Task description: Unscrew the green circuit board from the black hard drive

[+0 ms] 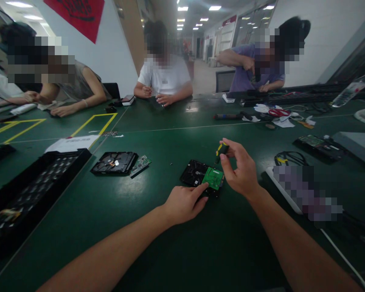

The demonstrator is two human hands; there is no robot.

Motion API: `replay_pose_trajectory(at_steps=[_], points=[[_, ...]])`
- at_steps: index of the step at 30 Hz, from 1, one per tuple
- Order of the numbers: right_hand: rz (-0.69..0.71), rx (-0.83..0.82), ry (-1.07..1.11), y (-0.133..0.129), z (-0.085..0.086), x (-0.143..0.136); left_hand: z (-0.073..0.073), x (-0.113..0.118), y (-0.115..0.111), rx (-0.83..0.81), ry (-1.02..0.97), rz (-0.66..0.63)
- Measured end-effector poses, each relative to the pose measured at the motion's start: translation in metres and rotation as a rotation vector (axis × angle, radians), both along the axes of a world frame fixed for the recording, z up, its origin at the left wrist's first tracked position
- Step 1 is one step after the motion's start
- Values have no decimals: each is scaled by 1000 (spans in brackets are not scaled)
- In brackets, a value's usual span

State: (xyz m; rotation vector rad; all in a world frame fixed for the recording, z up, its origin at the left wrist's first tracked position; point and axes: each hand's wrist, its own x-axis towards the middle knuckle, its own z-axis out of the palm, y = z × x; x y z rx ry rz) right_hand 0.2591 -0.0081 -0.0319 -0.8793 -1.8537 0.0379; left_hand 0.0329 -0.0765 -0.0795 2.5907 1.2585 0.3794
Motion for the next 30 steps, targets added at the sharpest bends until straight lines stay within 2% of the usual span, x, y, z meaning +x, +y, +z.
replay_pose_trajectory(at_steps=[8, 13, 19, 30], points=[[-22, 70, -25, -4, 7, -2, 0, 0, 0, 9, -8, -3], [12, 18, -17, -4, 3, -3, -2, 0, 0, 8, -19, -10], [-20, 77, -16, -5, 3, -5, -5, 0, 1, 6, -25, -12], [4, 24, -19, -6, 2, -6, -3, 0, 1, 10, -22, -14]])
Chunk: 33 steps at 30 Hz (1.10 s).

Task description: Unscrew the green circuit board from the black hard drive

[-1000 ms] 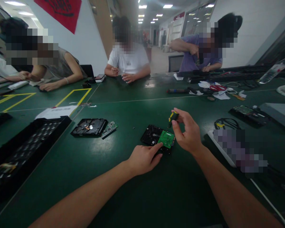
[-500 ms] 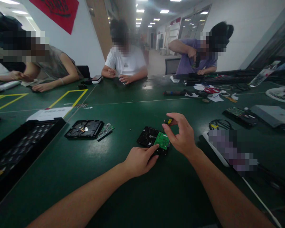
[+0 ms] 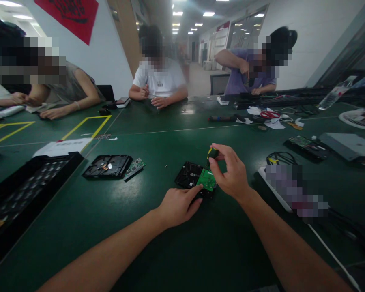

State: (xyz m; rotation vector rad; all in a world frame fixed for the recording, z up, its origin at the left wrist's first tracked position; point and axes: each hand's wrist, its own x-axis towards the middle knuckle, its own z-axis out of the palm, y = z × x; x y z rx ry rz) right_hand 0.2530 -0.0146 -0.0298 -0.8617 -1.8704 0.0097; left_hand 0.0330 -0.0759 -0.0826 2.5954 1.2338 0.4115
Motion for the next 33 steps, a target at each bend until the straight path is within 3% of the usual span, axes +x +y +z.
replay_pose_trajectory(at_steps=[6, 14, 25, 33], points=[[-70, 56, 1, 0, 2, 0, 1, -1, 0, 15, -6, 0], [9, -18, -13, 0, -3, -1, -1, 0, 1, -3, 5, 6], [-44, 54, -22, 0, 1, 0, 1, 1, -1, -3, -7, 10], [87, -51, -5, 2, -4, 1, -3, 0, 1, 9, 0, 13]])
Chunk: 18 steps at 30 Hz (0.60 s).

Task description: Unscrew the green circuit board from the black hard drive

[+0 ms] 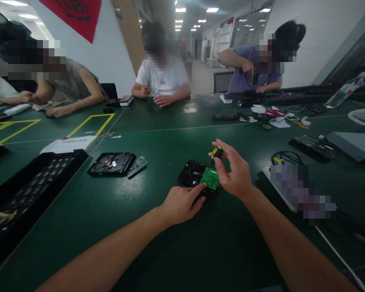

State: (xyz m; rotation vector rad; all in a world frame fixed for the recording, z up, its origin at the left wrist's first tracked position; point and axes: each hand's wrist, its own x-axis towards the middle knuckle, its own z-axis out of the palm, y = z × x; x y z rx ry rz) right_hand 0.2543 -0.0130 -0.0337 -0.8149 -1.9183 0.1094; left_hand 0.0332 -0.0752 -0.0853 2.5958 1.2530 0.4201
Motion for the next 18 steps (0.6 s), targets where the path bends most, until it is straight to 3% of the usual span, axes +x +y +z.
replay_pose_trajectory(at_steps=[7, 18], points=[[-114, 121, -19, 1, 3, -1, 0, -1, 0, 6, -9, -3], [-44, 60, 9, -2, 1, -2, -1, 0, 0, 9, -6, -10]])
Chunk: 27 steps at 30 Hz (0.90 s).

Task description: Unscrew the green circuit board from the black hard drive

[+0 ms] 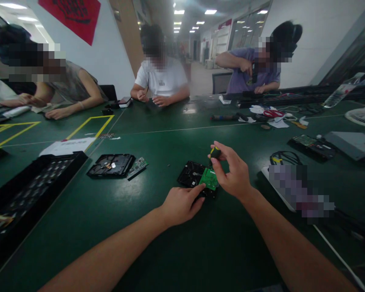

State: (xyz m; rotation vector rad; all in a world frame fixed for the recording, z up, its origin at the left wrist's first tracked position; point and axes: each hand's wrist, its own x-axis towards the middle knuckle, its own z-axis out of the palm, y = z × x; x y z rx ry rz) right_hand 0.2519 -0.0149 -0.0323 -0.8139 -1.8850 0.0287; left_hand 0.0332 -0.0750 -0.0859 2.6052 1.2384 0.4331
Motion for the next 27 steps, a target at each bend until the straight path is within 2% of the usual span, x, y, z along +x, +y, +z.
replay_pose_trajectory(at_steps=[7, 15, 21, 27], points=[[-88, 69, 0, 3, 0, 1, 0, -1, 0, -2, 4, 1], [2, -26, -2, 5, -7, 2, -1, 0, 0, 21, -1, 3], [-62, 55, 9, 4, -3, 2, -1, -1, 0, 11, -36, -27], [-54, 36, -4, 2, -1, 0, 1, -1, 0, 27, -54, -30]])
